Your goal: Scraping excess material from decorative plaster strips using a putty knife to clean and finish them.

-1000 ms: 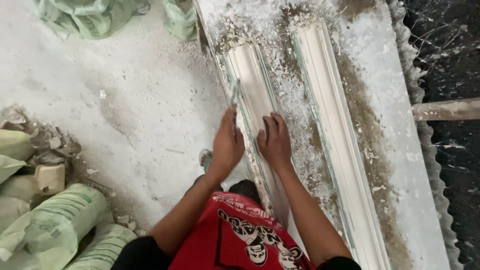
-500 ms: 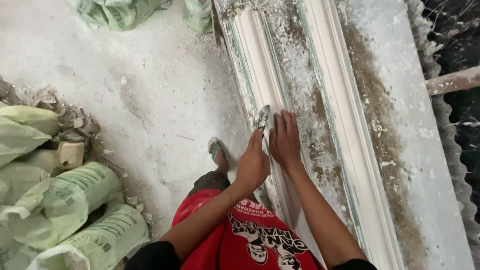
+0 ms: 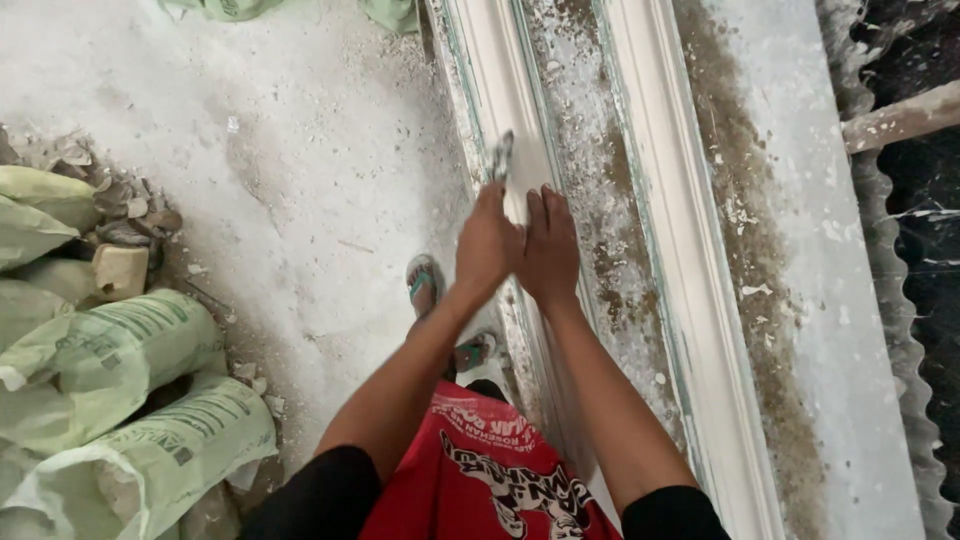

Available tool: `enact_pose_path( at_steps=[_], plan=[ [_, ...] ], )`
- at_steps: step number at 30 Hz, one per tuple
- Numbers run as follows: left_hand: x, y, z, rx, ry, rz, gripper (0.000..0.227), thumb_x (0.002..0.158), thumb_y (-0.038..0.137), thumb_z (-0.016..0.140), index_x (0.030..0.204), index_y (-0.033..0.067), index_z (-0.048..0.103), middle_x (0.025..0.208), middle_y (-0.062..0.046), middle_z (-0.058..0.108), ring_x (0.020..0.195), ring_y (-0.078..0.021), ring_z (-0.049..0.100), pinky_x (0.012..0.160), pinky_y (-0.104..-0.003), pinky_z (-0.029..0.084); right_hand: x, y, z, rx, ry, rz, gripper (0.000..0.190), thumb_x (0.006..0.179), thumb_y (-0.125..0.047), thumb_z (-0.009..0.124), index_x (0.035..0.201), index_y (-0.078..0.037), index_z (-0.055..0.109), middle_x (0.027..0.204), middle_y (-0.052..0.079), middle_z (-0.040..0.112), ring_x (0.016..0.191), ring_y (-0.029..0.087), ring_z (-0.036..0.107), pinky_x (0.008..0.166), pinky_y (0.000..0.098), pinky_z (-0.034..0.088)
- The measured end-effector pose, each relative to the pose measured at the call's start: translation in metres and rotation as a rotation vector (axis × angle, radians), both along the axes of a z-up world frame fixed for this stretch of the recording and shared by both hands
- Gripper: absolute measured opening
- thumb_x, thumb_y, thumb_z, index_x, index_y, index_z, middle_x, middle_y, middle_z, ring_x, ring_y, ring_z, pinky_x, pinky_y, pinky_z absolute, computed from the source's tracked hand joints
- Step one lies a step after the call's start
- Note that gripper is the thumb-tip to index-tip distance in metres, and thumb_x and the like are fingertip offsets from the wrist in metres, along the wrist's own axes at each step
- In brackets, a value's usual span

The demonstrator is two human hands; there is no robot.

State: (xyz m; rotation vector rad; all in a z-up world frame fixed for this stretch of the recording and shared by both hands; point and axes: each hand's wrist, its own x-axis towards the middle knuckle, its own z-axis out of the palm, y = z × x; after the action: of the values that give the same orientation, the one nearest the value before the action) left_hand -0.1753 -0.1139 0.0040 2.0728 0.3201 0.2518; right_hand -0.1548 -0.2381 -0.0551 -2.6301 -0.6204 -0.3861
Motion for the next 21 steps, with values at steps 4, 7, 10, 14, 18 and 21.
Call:
enact_pose_path(
  at_steps=[4, 7, 10, 14, 18, 21],
  plan=[
    [0.011, 0.014, -0.005, 0.095, -0.074, -0.014, 0.057, 0.081, 0.007, 0.062, 0.135, -0.0065, 0.053, 0.123, -0.031, 0.066, 0.106, -0.0503, 0.066, 0.089, -0.052, 0.055, -0.001, 0.002, 0.001, 0.065, 0.020, -0.006, 0.054, 0.096, -0.019, 0.062, 0.145, 0.002, 0.053, 0.150, 0.024, 0.049, 0.141, 0.045, 0.045, 0.118, 0.0522, 0.037],
    [-0.027, -0.012, 0.020, -0.091, 0.099, 0.034, 0.049, 0.092, 0.015, 0.066, 0.137, 0.0001, 0.055, 0.119, -0.029, 0.069, 0.108, -0.0487, 0.066, 0.091, -0.052, 0.054, 0.001, 0.002, 0.002, 0.057, -0.013, 0.000, 0.050, 0.099, -0.019, 0.061, 0.143, 0.003, 0.052, 0.148, 0.024, 0.050, 0.141, 0.045, 0.045, 0.118, 0.0519, 0.039],
    [-0.031, -0.010, 0.007, -0.062, 0.044, 0.036, 0.041, 0.094, 0.015, 0.065, 0.133, 0.0011, 0.059, 0.122, -0.027, 0.068, 0.107, -0.0478, 0.067, 0.091, -0.052, 0.054, 0.000, 0.002, 0.006, 0.020, -0.009, 0.008, 0.053, 0.097, -0.019, 0.063, 0.143, 0.004, 0.052, 0.145, 0.027, 0.051, 0.139, 0.047, 0.046, 0.115, 0.0535, 0.040],
    [0.048, 0.038, -0.014, 0.023, -0.087, 0.085, 0.050, 0.088, 0.000, 0.052, 0.136, 0.0041, 0.062, 0.124, -0.025, 0.071, 0.111, -0.0453, 0.068, 0.097, -0.050, 0.055, -0.001, 0.009, 0.017, 0.109, 0.041, -0.013, 0.052, 0.094, -0.016, 0.063, 0.141, 0.003, 0.052, 0.144, 0.028, 0.051, 0.137, 0.046, 0.049, 0.115, 0.0518, 0.043],
    [0.036, 0.033, 0.002, -0.025, -0.003, 0.060, 0.049, 0.089, 0.003, 0.054, 0.138, 0.0050, 0.059, 0.119, -0.025, 0.071, 0.108, -0.0457, 0.068, 0.093, -0.051, 0.055, 0.002, 0.008, 0.015, 0.098, -0.016, -0.014, 0.055, 0.090, -0.016, 0.066, 0.140, 0.002, 0.053, 0.143, 0.027, 0.052, 0.136, 0.046, 0.048, 0.116, 0.0526, 0.042],
    [0.009, 0.017, -0.003, 0.010, -0.040, 0.027, 0.056, 0.080, 0.006, 0.062, 0.135, 0.0004, 0.056, 0.117, -0.030, 0.068, 0.100, -0.0494, 0.067, 0.085, -0.053, 0.054, -0.001, 0.008, 0.011, 0.100, -0.004, -0.027, 0.055, 0.088, -0.016, 0.067, 0.138, 0.002, 0.055, 0.142, 0.026, 0.053, 0.135, 0.046, 0.049, 0.114, 0.0526, 0.042]
  ],
)
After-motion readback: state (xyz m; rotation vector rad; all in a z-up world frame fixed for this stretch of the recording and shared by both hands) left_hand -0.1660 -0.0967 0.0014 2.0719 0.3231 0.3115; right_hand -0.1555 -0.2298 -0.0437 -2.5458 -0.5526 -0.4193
